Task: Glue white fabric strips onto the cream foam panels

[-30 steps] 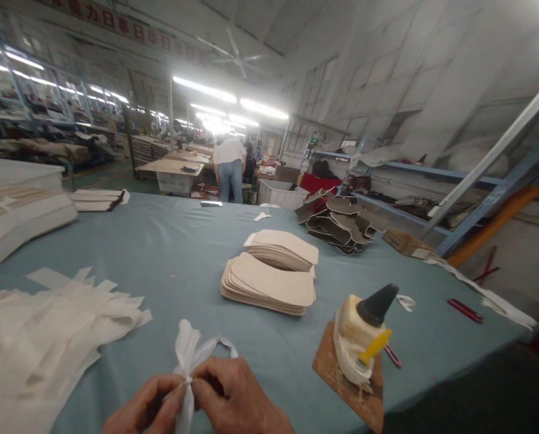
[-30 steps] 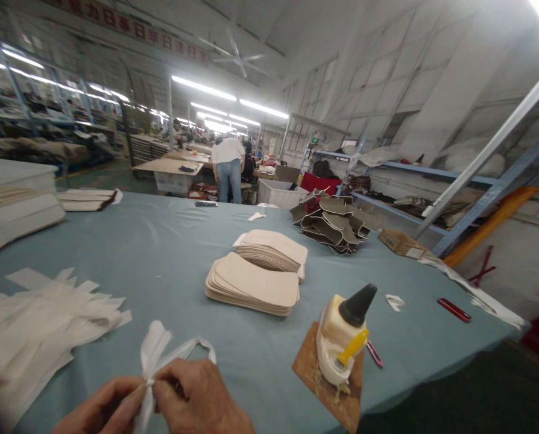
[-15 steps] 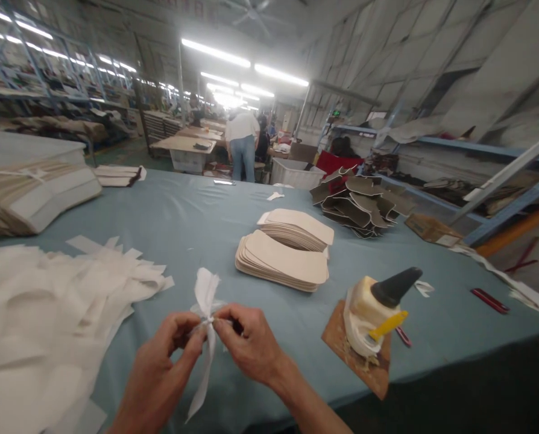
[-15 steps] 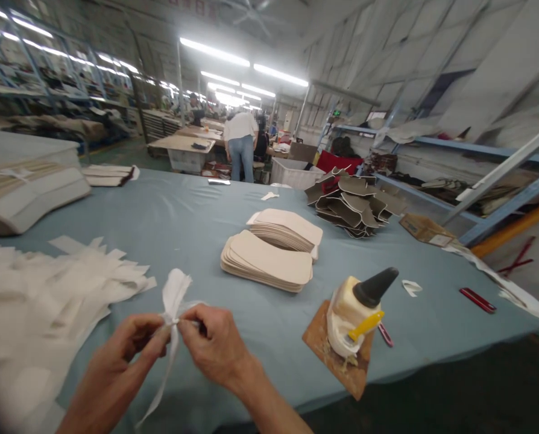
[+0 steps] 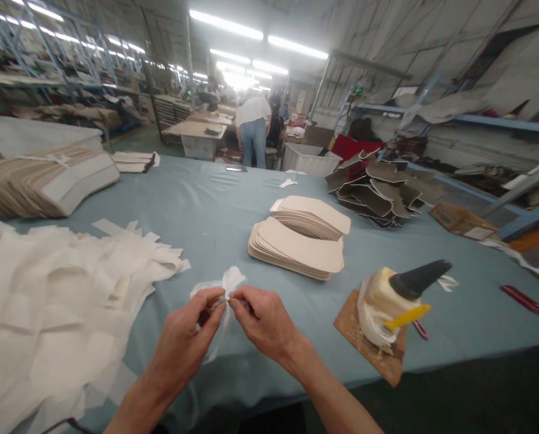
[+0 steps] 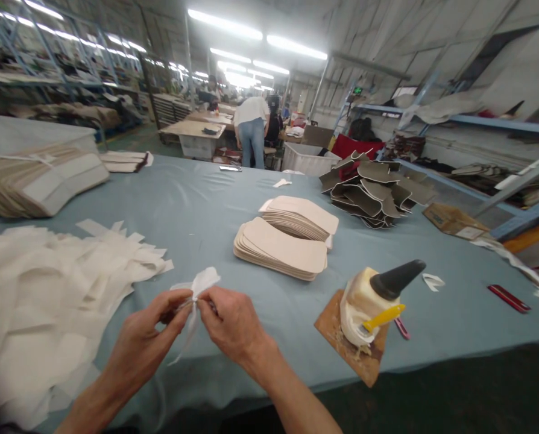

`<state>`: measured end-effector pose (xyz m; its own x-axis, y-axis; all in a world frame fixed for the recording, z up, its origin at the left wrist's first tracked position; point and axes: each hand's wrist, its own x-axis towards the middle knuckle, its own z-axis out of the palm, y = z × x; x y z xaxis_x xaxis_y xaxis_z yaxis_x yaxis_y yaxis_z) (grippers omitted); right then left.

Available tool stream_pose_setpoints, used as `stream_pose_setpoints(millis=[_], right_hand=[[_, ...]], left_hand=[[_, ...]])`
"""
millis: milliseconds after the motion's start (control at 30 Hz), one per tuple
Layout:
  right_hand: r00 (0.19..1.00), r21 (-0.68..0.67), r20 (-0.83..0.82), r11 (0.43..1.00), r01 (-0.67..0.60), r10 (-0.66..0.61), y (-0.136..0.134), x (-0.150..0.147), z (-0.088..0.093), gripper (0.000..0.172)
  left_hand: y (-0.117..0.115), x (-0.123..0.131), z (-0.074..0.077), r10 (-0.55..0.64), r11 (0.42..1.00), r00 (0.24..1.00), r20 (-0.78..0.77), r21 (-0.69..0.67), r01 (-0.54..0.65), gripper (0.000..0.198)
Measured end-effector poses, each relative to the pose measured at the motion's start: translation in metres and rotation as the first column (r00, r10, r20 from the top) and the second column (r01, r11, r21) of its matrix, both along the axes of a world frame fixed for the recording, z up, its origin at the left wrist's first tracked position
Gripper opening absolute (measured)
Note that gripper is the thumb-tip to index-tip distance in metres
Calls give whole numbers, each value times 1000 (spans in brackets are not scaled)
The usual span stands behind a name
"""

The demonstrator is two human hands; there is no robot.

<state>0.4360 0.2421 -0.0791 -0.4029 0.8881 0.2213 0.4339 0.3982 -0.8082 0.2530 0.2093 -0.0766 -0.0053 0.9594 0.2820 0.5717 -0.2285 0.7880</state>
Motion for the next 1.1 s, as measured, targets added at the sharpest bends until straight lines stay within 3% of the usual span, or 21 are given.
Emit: stream_pose_setpoints(millis=[200,367,500,633,767,967,1100], right_hand=[[996,49,83,998,-34,29,3,2,-3,25],[999,10,38,1000,-29,29,3,3,-1,24],[996,-189,-89,981,-37,20,3,1,0,24],[973,-410,-226,910,-63,-34,3,-3,-2,27],[976,-450,-203,893,-16,-84,2,-6,-5,18],[954,-556,-287,826,-94,-85,1,-6,-16,34],[951,-567,-298,816,-107,-82,1,-7,-21,33]], left_hand=[[5,0,6,-55,993,996,75,-103,63,29],[6,-4,2,-82,969,968,236,-207,133,32],[4,-6,1,-103,962,962,252,-221,161,28],[1,-3,1,-115,976,973,198,-161,148,24],[-1,0,-2,-87,983,979,186,-142,114,24],[-1,-2,-10,-37,935,916,399,-311,173,30],[1,-4,-14,-24,906,892,451,-368,210,33]])
